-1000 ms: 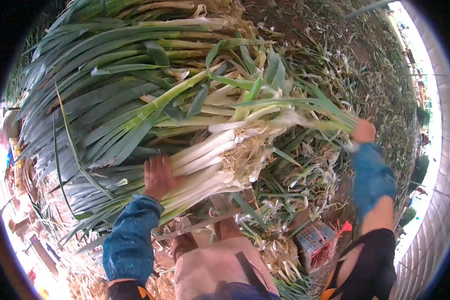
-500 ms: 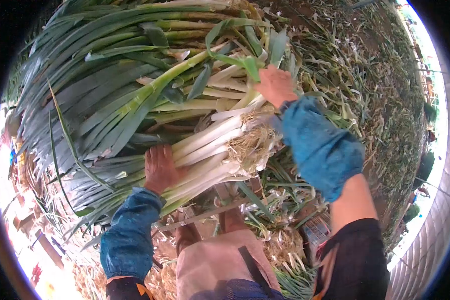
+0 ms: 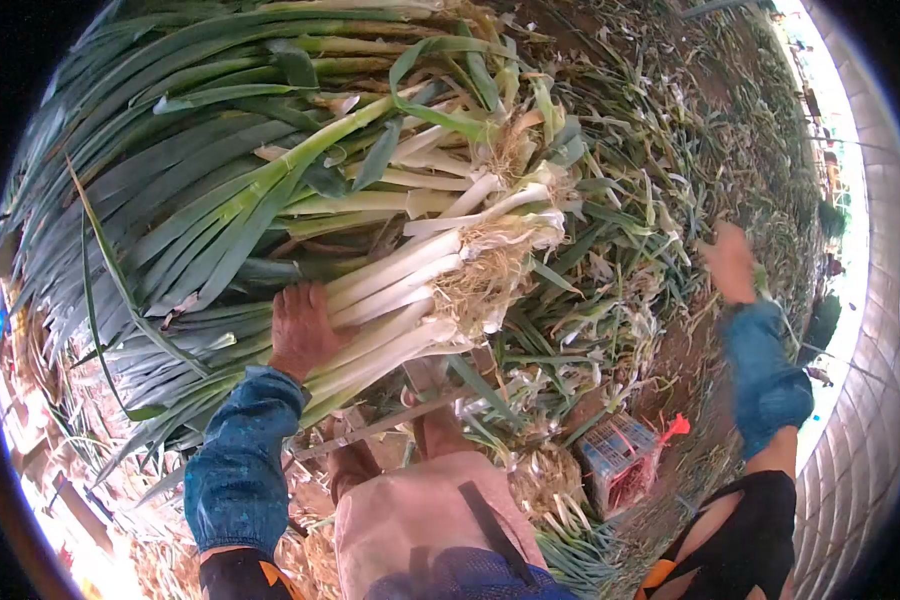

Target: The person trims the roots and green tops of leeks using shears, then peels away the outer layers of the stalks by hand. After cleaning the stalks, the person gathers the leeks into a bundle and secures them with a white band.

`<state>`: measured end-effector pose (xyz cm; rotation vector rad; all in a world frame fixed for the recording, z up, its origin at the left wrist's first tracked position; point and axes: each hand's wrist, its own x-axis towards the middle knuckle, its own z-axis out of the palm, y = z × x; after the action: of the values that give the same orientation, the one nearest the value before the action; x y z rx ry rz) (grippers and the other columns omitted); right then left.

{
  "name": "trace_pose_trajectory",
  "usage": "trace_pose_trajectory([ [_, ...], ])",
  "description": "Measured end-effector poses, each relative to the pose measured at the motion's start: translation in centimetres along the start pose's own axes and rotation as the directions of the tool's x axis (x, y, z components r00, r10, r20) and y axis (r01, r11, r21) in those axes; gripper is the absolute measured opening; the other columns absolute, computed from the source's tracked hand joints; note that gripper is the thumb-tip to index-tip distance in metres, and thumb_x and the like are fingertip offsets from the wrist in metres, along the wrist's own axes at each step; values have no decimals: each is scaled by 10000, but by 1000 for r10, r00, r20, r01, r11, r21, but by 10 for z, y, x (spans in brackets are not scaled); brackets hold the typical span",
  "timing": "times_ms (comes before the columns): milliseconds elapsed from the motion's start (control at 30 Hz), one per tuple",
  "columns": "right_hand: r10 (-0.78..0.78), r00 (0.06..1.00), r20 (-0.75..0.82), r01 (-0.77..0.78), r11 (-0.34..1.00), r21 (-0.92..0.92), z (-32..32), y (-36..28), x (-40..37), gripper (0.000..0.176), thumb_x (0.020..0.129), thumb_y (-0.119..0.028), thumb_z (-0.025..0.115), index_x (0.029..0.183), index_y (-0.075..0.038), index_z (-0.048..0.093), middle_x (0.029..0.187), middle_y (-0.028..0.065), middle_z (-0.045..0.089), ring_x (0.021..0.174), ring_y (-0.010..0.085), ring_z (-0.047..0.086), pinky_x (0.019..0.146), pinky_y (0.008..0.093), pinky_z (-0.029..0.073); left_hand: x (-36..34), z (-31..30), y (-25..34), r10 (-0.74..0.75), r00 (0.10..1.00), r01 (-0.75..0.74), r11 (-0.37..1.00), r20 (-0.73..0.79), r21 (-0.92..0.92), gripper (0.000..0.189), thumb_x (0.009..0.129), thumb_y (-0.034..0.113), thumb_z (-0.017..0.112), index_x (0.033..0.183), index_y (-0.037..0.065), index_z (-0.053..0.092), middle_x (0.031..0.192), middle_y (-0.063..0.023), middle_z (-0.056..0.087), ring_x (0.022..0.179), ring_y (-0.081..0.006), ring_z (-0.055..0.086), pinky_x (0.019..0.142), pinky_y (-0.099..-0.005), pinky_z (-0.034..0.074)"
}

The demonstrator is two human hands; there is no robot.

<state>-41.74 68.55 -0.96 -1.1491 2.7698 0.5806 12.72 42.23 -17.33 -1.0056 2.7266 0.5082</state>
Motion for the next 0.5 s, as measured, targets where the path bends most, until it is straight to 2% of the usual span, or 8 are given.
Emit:
trace_pose_trajectory([
  [33,-181,972,-147,219,925,311,4,-58,-5,526,729,-300,688,1114,25,538,1097,201,556,1015,367,524,861,424,422,2,-4,1,-3,1000,3,1000,8,1,785,600,512,717,1113,-17,446,1043,-191,479,980,-358,457,880,-485,346],
  [133,-432,901,-44,400,787,470,-5,-233,-6,624,724,-390,701,1151,31,530,1115,218,560,1063,353,523,908,415,406,-3,9,0,27,993,-22,999,-116,43,748,587,500,728,1066,-4,456,1013,-184,478,956,-348,458,848,-469,352],
  [233,-461,884,-77,460,828,321,28,-343,-15,408,744,-344,669,953,0,599,960,206,604,907,330,588,821,431,444,-5,1,6,-14,1000,15,999,-28,49,750,581,497,732,1069,-2,458,1015,-175,480,958,-340,457,858,-464,347],
  [333,-645,759,84,643,764,59,47,-333,6,234,747,-245,635,834,-28,626,815,152,626,781,292,615,711,415,473,-9,8,6,19,994,-11,997,-107,76,757,579,489,735,1078,-8,458,1015,-172,480,962,-342,453,869,-466,341],
  [367,-650,756,-83,639,759,-124,96,-289,31,104,728,-140,592,761,-58,646,690,112,604,683,272,611,594,410,471,-11,9,9,21,995,-17,999,-94,47,784,577,498,734,1098,-15,448,1025,-182,479,957,-345,454,861,-473,347],
  [433,-388,901,194,411,907,-93,21,-188,42,222,894,-257,514,1004,-119,648,739,61,628,618,209,615,515,353,498,-7,4,4,16,995,-15,1000,-97,6,839,574,514,732,1138,-28,428,1046,-202,477,946,-353,456,845,-487,358],
  [467,-308,926,216,369,857,-360,47,-110,66,285,903,-286,494,1106,-123,612,713,62,622,588,225,606,519,369,500,-9,5,4,20,995,-17,999,-98,29,836,579,509,732,1143,-27,427,1040,-197,483,946,-353,461,845,-487,361],
  [500,-228,965,126,259,897,-358,40,-70,58,288,906,-281,489,1116,-119,599,786,104,618,679,254,609,576,397,502,-11,5,4,12,995,-9,1000,-96,29,833,580,511,730,1141,-27,430,1039,-196,483,945,-353,463,846,-486,361],
])
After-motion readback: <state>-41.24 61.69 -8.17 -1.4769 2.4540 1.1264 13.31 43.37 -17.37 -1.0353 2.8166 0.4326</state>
